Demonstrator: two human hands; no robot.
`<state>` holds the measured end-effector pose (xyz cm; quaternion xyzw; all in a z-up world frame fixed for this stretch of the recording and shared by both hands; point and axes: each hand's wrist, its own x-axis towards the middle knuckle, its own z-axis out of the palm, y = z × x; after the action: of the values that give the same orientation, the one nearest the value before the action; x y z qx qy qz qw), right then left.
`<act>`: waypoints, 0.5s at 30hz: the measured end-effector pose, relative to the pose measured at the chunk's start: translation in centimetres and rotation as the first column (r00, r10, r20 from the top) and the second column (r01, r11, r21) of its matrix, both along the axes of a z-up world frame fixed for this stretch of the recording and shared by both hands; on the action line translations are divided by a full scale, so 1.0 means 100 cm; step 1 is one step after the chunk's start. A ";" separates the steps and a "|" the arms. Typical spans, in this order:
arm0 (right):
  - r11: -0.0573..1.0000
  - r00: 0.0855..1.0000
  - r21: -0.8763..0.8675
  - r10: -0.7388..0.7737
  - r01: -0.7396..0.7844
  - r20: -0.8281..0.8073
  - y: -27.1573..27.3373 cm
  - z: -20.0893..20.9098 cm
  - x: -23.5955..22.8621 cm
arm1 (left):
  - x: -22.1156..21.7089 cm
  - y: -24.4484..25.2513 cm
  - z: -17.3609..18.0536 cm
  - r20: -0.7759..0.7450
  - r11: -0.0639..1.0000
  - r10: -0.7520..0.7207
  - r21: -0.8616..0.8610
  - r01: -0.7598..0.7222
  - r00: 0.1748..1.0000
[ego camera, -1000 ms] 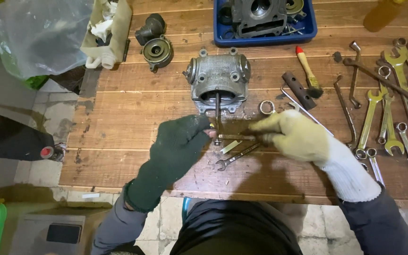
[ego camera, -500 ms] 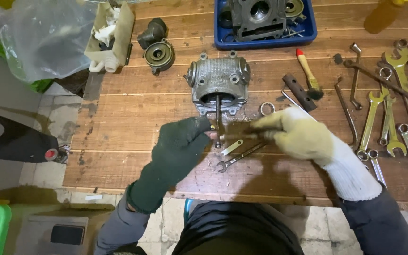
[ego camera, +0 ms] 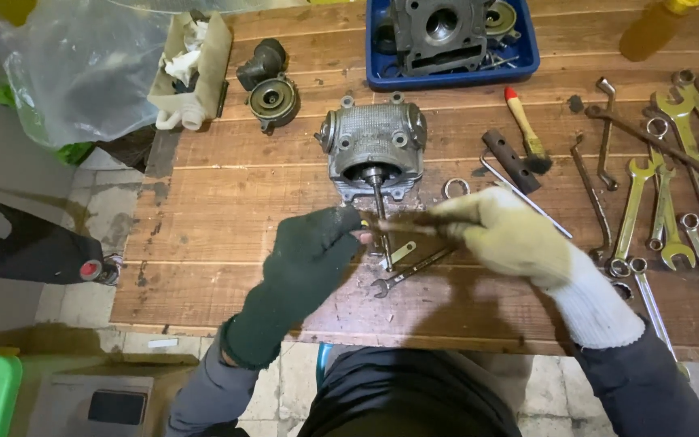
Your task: The person disassembles a metallic engine casing on a wooden workbench. They use a wrench to loosen and remove a bolt, then extract a cylindrical metal component. The person proceeds to remove a circular bearing or seal from the casing by hand and places the parts on the table.
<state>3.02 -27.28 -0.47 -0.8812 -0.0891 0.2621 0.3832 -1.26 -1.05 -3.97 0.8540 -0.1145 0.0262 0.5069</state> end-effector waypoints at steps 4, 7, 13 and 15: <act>0.973 0.981 0.137 -0.191 0.185 0.031 -0.003 -0.003 -0.010 | -0.003 -0.002 0.011 0.080 1.000 0.002 -0.023 0.000 0.997; 0.897 0.897 0.008 -0.441 0.441 -0.031 -0.004 0.012 -0.019 | -0.003 0.010 -0.001 0.118 0.996 -0.048 0.085 0.038 0.992; 0.727 0.669 0.221 -0.686 0.650 0.286 -0.056 -0.049 -0.038 | -0.020 0.013 -0.003 -0.177 0.952 0.151 -0.238 -0.191 0.973; 0.729 0.659 0.202 -0.681 0.654 0.319 -0.069 -0.057 -0.043 | -0.021 -0.001 0.005 -0.143 0.970 0.062 -0.226 -0.093 0.988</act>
<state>-1.28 -34.18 -6.16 -0.8709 0.1605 -0.0717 0.4589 -3.33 -1.18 -3.44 0.7924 -0.0427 0.0017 0.6085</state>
